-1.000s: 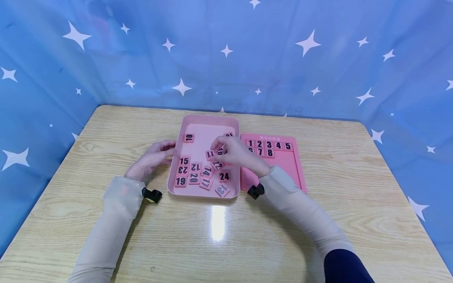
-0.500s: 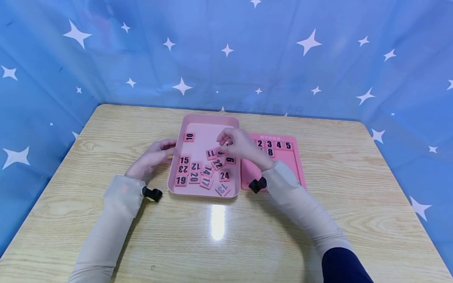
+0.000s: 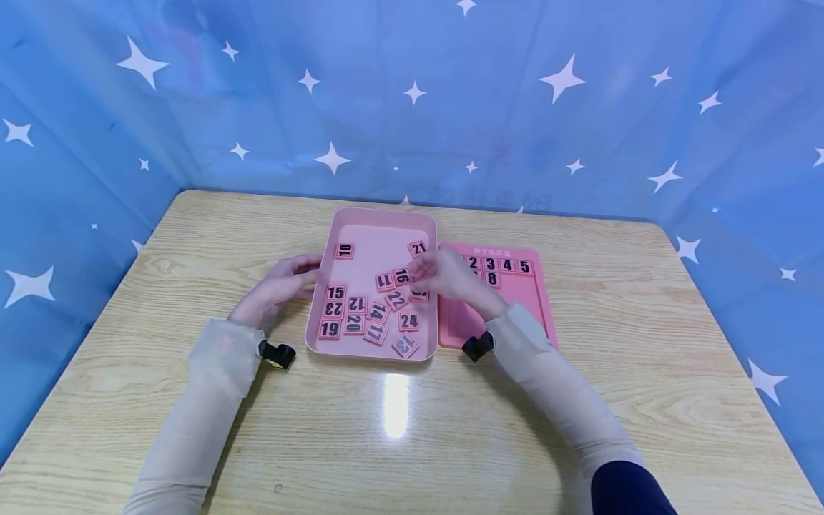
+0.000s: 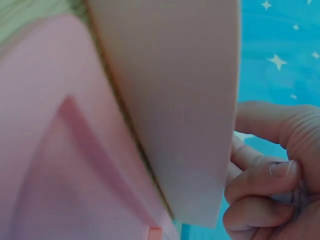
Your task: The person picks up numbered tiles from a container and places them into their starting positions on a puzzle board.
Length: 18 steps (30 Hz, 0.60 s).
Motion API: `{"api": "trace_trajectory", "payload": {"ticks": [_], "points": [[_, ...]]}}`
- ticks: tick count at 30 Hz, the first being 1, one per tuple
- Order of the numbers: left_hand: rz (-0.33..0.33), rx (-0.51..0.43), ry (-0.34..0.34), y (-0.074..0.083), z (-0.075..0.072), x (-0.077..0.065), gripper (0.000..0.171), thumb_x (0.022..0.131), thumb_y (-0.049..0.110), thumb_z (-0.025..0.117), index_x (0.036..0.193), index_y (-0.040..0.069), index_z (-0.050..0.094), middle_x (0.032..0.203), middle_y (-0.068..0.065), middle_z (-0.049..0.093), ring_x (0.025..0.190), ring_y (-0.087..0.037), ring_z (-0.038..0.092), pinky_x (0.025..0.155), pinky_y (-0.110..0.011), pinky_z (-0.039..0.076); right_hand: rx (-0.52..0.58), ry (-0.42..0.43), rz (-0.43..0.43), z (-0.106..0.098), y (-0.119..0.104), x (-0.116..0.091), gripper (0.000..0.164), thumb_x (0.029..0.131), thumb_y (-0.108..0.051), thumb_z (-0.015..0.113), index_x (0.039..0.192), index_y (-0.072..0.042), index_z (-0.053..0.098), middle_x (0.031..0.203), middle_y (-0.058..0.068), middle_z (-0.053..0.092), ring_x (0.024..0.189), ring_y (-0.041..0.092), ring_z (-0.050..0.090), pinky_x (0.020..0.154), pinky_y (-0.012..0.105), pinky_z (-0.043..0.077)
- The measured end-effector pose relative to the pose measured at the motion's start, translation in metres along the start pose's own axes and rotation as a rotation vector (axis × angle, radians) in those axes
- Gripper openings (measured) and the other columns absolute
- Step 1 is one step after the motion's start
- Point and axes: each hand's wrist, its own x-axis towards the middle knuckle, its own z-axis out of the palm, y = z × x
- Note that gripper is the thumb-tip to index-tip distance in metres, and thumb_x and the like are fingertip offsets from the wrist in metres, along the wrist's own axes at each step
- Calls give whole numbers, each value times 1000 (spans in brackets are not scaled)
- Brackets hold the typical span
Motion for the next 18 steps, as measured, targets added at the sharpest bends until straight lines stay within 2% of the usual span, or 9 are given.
{"api": "trace_trajectory", "payload": {"ticks": [9, 14, 18], "points": [[-11, -13, 4, -1, 0, 1, 50, 97, 7, 48, 141, -7, 31, 138, -26, 37, 116, -35, 46, 82, -29, 54, -138, -7, 63, 3, 2, -4, 28, 75, -7, 76, 101, -3, 66, 96, 9, 68, 89, 21, 63, 82, 33, 52], [-13, -8, 8, -1, 0, 1, 50, 97, 7, 48, 142, -6, 31, 139, -25, 37, 115, -34, 47, 82, -29, 54, -263, -35, 90, 5, 0, -4, 38, 73, -11, 79, 109, -5, 66, 102, 8, 68, 94, 23, 62, 87, 36, 50], [-11, -4, 9, -1, 1, 0, 49, 97, 7, 48, 141, -6, 31, 139, -25, 37, 114, -32, 48, 81, -28, 55, -341, -51, 95, 6, -2, -4, 38, 73, -10, 78, 109, -6, 67, 103, 8, 68, 96, 23, 61, 87, 37, 50]]}}
